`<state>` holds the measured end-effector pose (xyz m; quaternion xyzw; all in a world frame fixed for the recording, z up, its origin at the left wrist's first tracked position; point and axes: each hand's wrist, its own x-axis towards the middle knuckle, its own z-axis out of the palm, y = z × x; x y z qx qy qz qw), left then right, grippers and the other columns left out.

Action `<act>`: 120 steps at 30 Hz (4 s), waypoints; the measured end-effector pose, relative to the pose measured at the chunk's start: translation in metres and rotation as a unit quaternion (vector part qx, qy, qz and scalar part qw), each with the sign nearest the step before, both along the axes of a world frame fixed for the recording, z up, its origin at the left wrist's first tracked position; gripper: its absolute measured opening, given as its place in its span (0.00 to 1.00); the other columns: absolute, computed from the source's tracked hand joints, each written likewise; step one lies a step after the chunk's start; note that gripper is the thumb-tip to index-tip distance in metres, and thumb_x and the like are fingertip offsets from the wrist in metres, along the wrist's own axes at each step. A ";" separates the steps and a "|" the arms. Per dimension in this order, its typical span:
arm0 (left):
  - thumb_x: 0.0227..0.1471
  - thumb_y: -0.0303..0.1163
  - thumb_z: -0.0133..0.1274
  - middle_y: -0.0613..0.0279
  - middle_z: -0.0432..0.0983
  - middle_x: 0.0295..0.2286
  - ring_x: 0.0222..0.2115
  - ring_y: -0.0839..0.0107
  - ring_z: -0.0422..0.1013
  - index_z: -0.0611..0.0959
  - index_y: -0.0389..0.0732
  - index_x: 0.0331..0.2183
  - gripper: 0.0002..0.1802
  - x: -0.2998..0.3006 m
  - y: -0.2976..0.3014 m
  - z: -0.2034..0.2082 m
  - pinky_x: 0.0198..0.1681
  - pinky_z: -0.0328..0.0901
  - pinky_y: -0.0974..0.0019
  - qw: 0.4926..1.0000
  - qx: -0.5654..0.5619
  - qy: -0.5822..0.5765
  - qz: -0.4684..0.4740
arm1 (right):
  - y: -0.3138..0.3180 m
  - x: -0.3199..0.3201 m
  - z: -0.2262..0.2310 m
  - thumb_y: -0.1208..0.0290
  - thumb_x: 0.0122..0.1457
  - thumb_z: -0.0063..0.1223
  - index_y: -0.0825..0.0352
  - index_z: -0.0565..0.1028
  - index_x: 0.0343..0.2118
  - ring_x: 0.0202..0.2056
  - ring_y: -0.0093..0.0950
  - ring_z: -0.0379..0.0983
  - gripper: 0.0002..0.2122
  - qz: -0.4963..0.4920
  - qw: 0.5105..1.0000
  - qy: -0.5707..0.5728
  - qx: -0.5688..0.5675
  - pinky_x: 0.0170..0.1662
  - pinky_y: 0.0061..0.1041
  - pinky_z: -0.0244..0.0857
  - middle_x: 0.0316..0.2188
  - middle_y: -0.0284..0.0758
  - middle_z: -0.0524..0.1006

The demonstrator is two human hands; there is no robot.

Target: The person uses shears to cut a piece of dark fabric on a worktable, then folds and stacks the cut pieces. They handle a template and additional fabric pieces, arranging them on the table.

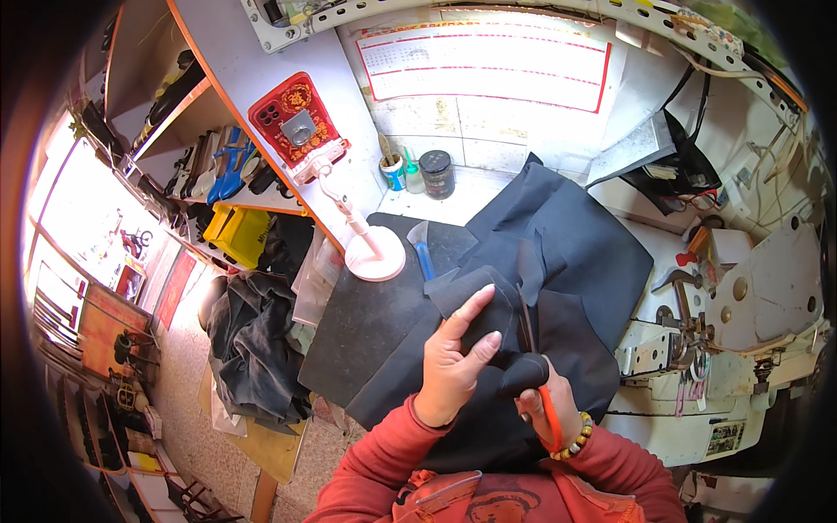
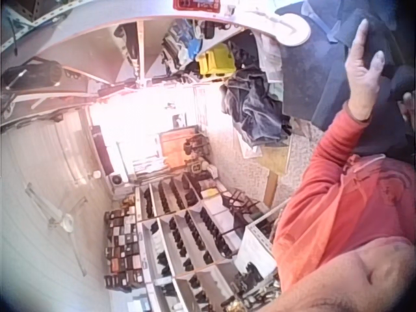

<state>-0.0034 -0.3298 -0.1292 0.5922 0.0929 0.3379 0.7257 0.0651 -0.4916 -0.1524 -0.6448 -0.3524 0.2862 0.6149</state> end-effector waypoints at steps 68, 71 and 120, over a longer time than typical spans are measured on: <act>0.47 0.21 0.58 0.58 0.69 0.53 0.55 0.70 0.63 0.69 0.36 0.57 0.33 -0.012 0.032 0.010 0.60 0.54 0.68 0.990 0.138 0.036 0.002 | -0.010 -0.002 0.001 0.46 0.59 0.54 0.70 0.71 0.47 0.22 0.17 0.62 0.27 0.041 0.998 0.045 -0.033 0.27 0.18 0.59 0.20 0.29 0.68; 0.47 0.21 0.58 0.58 0.67 0.55 0.56 0.69 0.62 0.68 0.34 0.58 0.35 -0.014 0.036 0.011 0.60 0.53 0.68 0.987 0.159 0.024 -0.005 | -0.011 -0.002 0.000 0.48 0.59 0.55 0.70 0.72 0.47 0.21 0.16 0.61 0.26 0.046 0.997 0.058 -0.017 0.26 0.17 0.57 0.19 0.28 0.67; 0.48 0.25 0.60 0.65 0.70 0.45 0.41 0.80 0.66 0.75 0.39 0.53 0.29 -0.032 0.064 0.043 0.44 0.61 0.77 0.976 0.079 0.141 -0.146 | -0.020 0.031 0.034 0.59 0.58 0.60 0.70 0.73 0.45 0.19 0.26 0.62 0.20 0.167 0.976 -0.120 -0.066 0.27 0.21 0.62 0.20 0.35 0.67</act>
